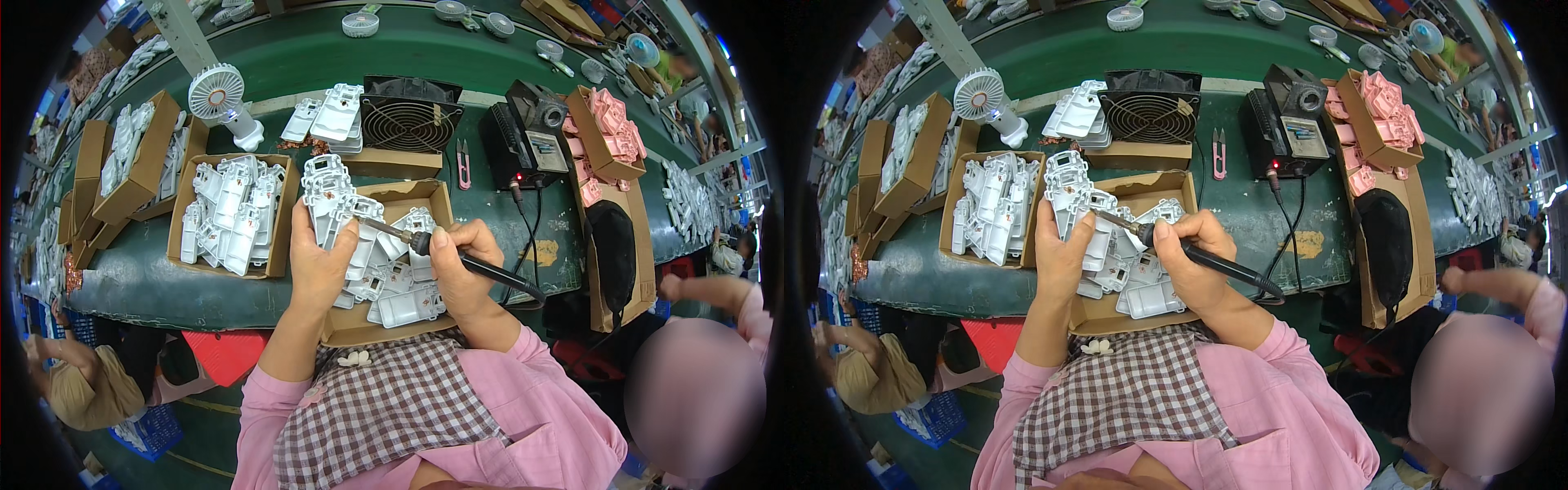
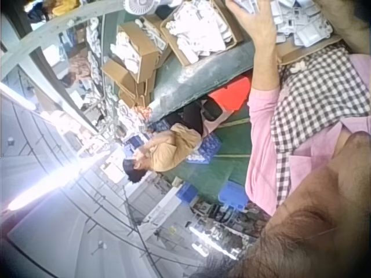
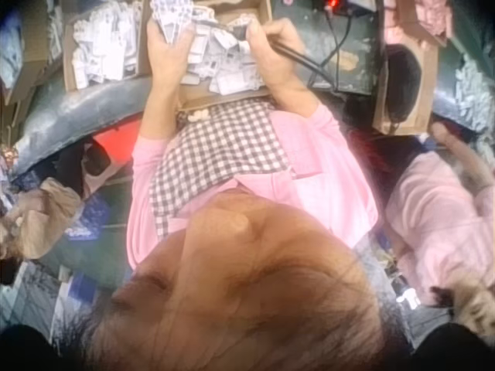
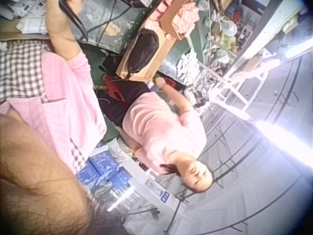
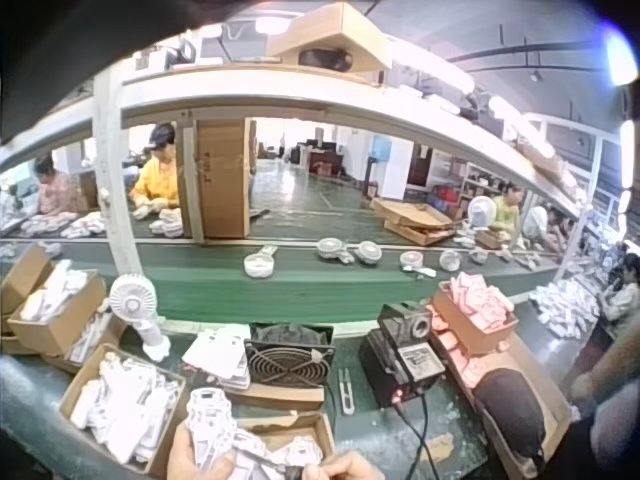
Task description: The person solders components in plastic casings using a soldering iron, places the soldering iron on its stand, and pushes a box across the table.
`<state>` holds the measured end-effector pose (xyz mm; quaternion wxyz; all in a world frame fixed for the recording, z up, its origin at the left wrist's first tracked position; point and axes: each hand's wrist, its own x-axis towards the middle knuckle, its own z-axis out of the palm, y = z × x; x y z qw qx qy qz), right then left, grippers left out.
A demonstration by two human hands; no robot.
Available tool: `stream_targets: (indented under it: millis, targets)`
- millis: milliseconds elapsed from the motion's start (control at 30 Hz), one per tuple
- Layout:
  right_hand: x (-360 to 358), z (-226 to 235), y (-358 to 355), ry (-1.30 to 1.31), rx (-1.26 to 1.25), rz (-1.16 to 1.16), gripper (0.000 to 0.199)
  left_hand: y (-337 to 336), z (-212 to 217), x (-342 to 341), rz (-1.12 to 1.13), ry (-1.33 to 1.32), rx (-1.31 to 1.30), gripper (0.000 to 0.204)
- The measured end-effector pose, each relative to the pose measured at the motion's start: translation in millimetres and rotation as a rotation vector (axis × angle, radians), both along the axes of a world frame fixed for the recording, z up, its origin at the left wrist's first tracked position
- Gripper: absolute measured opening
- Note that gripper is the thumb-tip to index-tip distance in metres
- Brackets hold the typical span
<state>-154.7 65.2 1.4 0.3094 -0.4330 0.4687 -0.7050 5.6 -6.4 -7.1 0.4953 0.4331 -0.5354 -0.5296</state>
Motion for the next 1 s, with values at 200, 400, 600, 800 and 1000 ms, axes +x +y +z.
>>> stream_targets:
  millis: [200,400,600,800,1000]
  targets:
    - [0.8,0.5,-0.2,-0.002,0.011,-0.001,0.018,-0.1,-1.7,1.4,-0.004,-0.003,0.004,0.046]
    - [-0.8,-6.2,1.3,-0.087,-0.040,-0.026,0.017,-0.2,-0.8,2.0,-0.009,0.001,0.046,0.045]
    - [0.1,-4.1,2.0,-0.094,-0.086,-0.035,0.020,-1.3,3.2,0.9,-0.018,0.080,0.128,0.042]
    - [-0.3,-4.5,4.6,-0.086,-0.202,-0.013,0.018,1.0,5.8,1.2,-0.125,0.293,0.191,0.057]
    - [-1.2,-6.0,8.2,-0.113,-0.162,0.048,0.015,-0.1,3.3,3.7,-0.145,0.406,0.230,0.053]
